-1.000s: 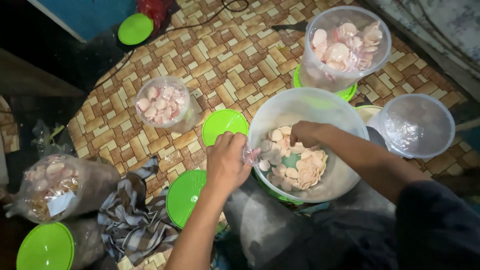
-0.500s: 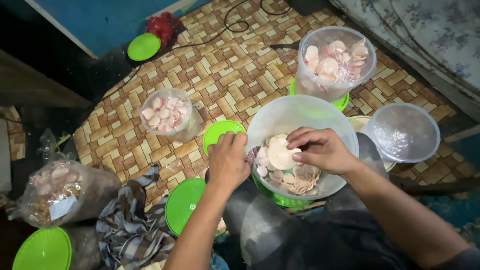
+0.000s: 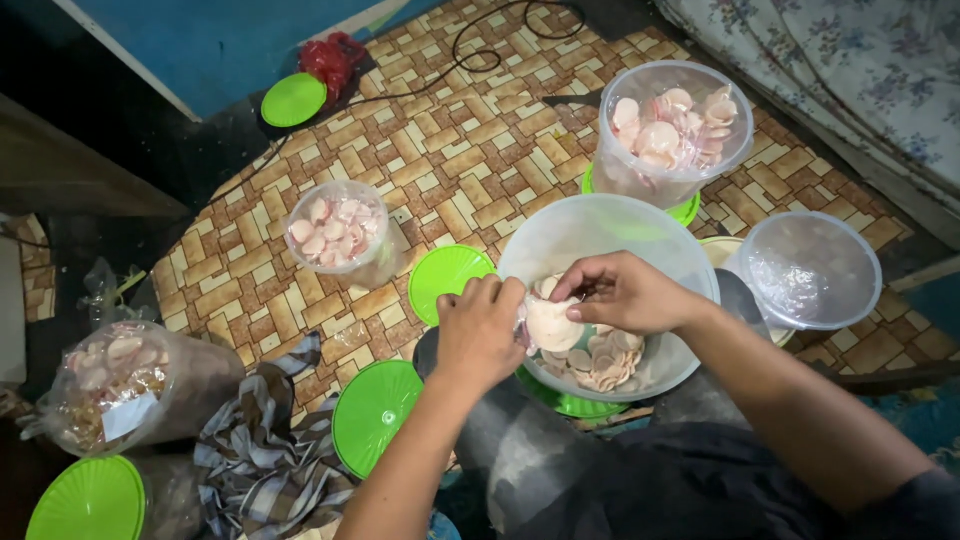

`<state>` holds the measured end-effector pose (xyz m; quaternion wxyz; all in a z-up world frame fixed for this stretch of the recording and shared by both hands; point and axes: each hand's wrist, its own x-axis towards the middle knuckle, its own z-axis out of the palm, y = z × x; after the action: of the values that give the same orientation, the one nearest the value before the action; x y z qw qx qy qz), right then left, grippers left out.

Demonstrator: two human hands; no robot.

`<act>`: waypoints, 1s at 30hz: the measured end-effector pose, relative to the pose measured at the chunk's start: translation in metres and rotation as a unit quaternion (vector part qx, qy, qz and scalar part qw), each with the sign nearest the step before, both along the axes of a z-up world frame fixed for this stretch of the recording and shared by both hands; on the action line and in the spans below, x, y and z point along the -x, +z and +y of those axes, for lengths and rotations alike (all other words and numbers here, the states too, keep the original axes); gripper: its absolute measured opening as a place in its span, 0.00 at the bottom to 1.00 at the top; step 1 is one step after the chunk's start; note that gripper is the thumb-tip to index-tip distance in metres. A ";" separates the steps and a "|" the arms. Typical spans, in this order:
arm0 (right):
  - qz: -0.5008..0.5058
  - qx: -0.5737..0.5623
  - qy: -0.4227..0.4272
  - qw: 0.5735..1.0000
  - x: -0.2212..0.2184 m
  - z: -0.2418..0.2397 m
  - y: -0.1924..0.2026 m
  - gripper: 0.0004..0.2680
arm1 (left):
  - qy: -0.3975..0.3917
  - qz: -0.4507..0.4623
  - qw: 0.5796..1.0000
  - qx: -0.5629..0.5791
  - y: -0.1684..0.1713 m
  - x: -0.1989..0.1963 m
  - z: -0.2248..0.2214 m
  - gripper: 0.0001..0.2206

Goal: A person sitting on the floor manually sorts small food items from plastic bags and piles into a large plastic bowl.

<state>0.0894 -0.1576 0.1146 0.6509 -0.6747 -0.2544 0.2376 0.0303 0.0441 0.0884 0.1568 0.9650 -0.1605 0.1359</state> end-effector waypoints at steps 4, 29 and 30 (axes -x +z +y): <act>0.020 0.000 0.001 1.000 -0.008 0.007 -0.005 0.12 | -0.009 -0.017 1.000 -0.024 -0.001 0.003 -0.004 0.19; -0.021 -0.114 -0.195 0.974 0.024 0.043 -0.034 0.11 | 0.035 -0.006 0.999 0.012 -0.009 0.000 0.003 0.21; -0.023 -0.106 -0.195 0.975 0.025 0.043 -0.032 0.11 | 0.033 -0.027 0.999 0.005 -0.012 0.000 0.002 0.22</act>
<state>0.0644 -0.1142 0.0831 0.7465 -0.6437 -0.1567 0.0616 0.0303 0.0460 0.0765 0.1528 0.9649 -0.1324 0.1677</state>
